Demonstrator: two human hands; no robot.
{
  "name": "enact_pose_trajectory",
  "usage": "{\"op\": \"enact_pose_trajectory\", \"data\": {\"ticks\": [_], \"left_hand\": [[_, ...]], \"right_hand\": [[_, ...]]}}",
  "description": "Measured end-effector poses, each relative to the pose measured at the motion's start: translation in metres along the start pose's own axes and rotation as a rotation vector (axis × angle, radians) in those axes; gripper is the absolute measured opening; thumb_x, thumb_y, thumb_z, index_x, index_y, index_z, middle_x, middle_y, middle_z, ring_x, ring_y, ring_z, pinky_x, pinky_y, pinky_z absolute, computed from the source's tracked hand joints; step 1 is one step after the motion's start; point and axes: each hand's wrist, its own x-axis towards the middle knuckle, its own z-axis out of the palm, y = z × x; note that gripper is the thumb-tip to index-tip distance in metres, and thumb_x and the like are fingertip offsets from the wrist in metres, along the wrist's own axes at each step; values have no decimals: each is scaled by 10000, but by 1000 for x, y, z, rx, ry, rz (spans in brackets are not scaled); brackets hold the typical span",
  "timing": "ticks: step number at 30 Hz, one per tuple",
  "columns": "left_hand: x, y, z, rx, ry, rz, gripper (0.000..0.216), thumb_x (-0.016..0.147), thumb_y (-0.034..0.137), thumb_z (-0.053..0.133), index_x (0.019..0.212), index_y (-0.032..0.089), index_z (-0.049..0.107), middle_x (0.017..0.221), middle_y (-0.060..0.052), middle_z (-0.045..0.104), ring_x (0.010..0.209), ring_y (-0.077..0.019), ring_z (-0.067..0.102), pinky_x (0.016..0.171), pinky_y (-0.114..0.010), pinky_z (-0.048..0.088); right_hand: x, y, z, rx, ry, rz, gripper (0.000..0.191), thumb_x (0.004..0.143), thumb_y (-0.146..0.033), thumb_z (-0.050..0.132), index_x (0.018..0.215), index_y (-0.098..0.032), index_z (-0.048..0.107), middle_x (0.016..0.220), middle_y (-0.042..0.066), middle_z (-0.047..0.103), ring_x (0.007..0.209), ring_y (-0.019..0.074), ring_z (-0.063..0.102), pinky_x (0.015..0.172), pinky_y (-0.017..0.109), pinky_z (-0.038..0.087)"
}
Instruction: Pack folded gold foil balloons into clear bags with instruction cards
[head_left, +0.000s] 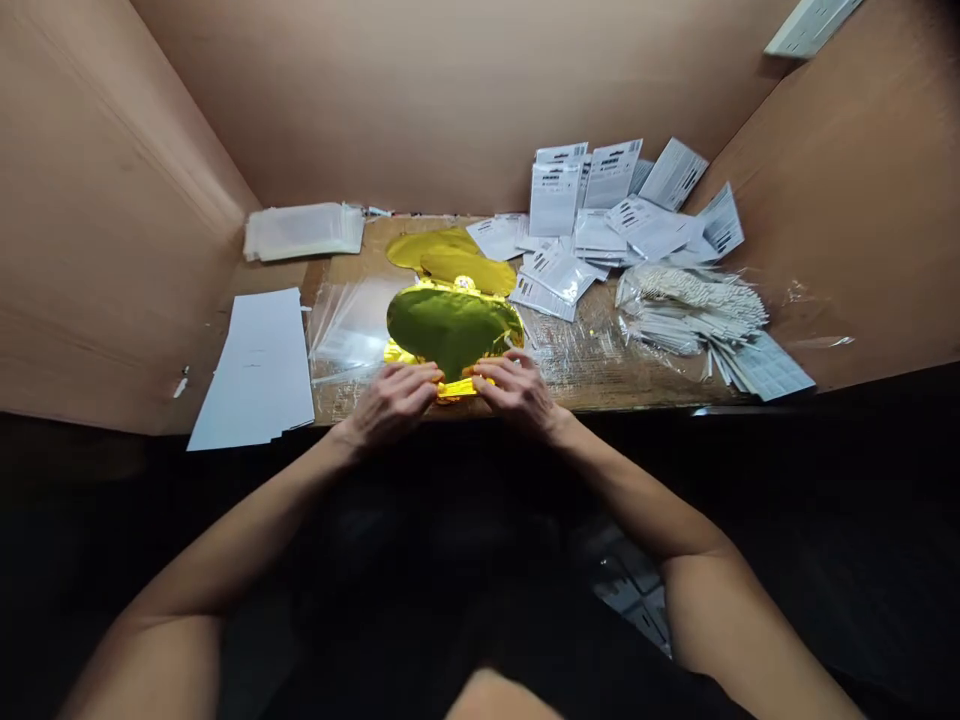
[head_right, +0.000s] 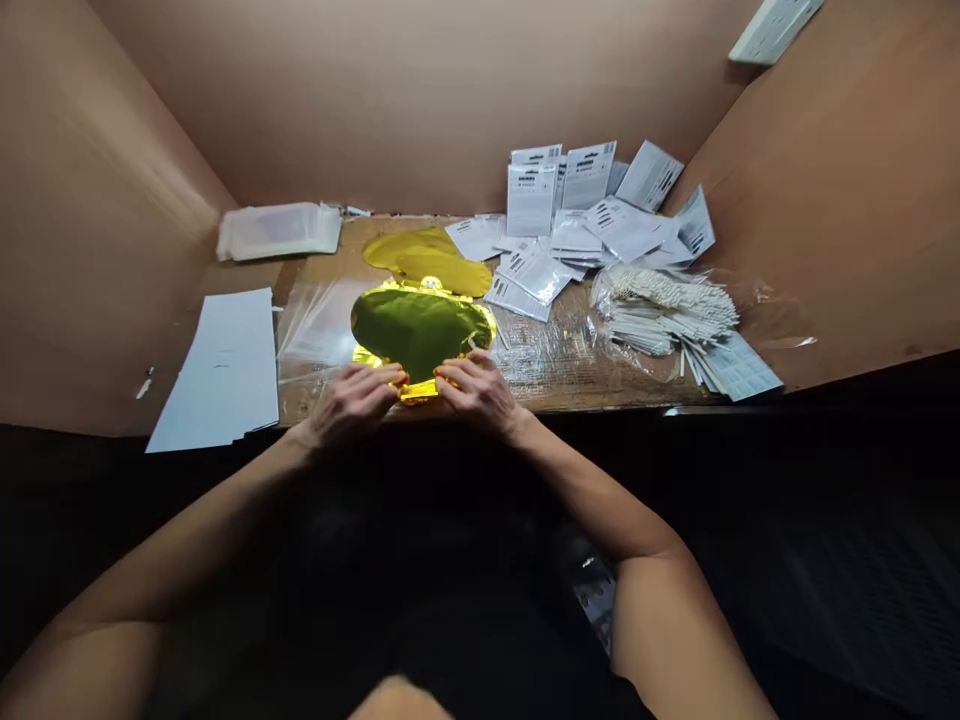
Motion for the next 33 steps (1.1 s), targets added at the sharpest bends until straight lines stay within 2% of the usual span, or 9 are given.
{"op": "enact_pose_trajectory", "data": {"ticks": [3,7,9,12,16,21,23,29,33], "left_hand": [[-42,12,28,-104,-37,-60,190,1053,178,552,1030,231,734,1192,-96,828,1164,-257,781,1017,-431,543],[-48,14,37,-140,95,-290,216,1081,258,539,1223,208,694,1107,-120,811,992,-248,787,910,-397,596],[-35,12,32,-95,114,-322,355,1060,359,625,1373,194,649,1314,-181,754,1174,-300,744,993,-435,590],[-13,9,27,30,-71,-158,536,977,443,764,1452,222,649,1615,-208,572,1485,-401,548,1181,-549,474],[-10,14,37,110,-290,-16,376,1063,278,613,1429,236,689,1582,-151,630,1467,-365,587,1111,-513,500],[-28,24,47,32,-235,19,368,1080,168,498,1347,251,737,1508,-120,693,1407,-337,631,1039,-487,520],[-23,19,44,-48,-211,-24,318,1083,212,499,1272,227,754,1420,-136,738,1296,-329,680,1008,-469,531],[35,-7,31,59,-341,-442,271,1071,303,507,1011,177,740,972,-158,749,883,-298,698,790,-401,515],[58,8,36,235,-278,-251,209,1021,248,591,1135,150,736,1146,-212,730,1047,-356,696,910,-464,512]], "right_hand": [[-39,-12,28,117,-64,69,227,1055,-194,547,1020,-270,758,1206,80,826,1240,274,725,1139,517,394],[-38,-17,33,168,-2,374,195,1017,-241,546,982,-227,737,986,87,815,982,274,753,978,447,460],[-19,-13,29,207,4,575,237,1034,-290,522,913,-218,713,847,66,764,806,243,700,821,376,470],[7,-8,22,264,-47,723,191,1019,-287,549,941,-208,705,801,46,734,745,221,654,721,321,443],[1,-21,13,99,-75,722,220,1006,-210,555,1169,-179,699,841,77,756,774,254,675,770,345,453],[-43,-43,-7,-147,-54,317,308,1030,-367,677,1308,-235,680,1330,196,745,1241,374,653,1048,483,418],[-48,-36,-11,-94,-157,202,189,1052,-329,645,1207,-242,711,1320,162,759,1231,344,670,1092,487,386],[12,12,2,-53,-261,621,265,1082,-369,562,967,-201,732,970,155,788,900,289,695,812,367,436],[55,28,6,18,-334,786,101,907,-222,757,826,-171,729,916,170,774,896,289,689,749,336,414]]}}
